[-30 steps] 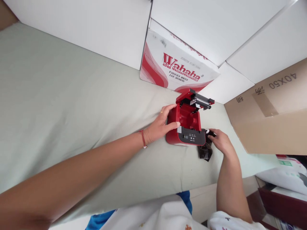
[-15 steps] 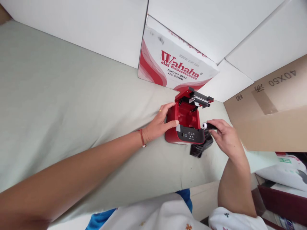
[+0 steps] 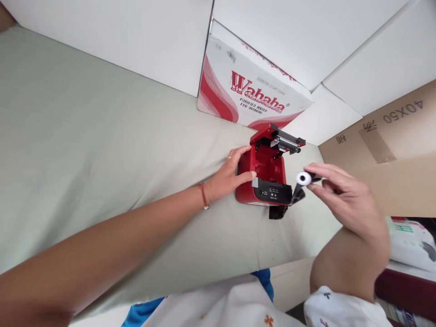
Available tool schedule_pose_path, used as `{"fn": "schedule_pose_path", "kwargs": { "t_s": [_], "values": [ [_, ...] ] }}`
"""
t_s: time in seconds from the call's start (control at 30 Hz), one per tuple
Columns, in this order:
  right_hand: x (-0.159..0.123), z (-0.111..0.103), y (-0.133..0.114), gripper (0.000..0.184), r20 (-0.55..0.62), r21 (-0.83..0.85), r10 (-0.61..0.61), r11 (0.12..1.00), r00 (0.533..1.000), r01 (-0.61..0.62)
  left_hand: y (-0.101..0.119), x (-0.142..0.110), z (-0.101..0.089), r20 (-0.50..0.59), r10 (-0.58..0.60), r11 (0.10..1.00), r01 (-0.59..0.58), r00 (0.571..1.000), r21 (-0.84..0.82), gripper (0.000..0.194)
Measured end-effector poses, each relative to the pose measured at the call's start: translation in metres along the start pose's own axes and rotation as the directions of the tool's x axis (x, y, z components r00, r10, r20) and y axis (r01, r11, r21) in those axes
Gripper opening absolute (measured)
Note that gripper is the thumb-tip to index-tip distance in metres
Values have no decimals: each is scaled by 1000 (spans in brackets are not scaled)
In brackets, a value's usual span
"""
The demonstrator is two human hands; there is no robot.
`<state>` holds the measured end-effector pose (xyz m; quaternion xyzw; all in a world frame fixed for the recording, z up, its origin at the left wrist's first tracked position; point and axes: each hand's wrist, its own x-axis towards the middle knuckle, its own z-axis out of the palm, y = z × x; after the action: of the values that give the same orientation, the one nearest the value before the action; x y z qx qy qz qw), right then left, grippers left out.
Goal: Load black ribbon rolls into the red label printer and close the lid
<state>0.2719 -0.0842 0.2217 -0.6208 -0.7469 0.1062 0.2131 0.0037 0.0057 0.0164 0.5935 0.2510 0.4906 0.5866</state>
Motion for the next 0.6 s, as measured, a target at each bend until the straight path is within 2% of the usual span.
{"fn": "schedule_pose_path", "kwargs": {
  "t_s": [0.17, 0.3, 0.43, 0.53, 0.6],
  "values": [
    [38, 44, -14, 39, 105, -101, -44, 993, 994, 54, 0, 1, 1, 1, 0, 1000, 0, 1000, 14, 78],
    [61, 71, -19, 47, 259, -233, 25, 972, 966, 37, -2, 3, 1, -9, 15, 999, -14, 1000, 44, 82],
    [74, 89, -19, 52, 299, -327, 96, 945, 949, 8, -4, 3, 1, -4, 47, 997, -46, 999, 66, 80],
    [80, 97, -19, 51, 292, -380, 92, 925, 952, 28, -1, -3, 5, -50, 144, 971, -131, 988, 199, 70],
    [81, 100, -20, 50, 282, -421, 89, 906, 955, 39, 2, -10, 10, -71, 285, 910, -246, 956, 334, 64]
  ]
}}
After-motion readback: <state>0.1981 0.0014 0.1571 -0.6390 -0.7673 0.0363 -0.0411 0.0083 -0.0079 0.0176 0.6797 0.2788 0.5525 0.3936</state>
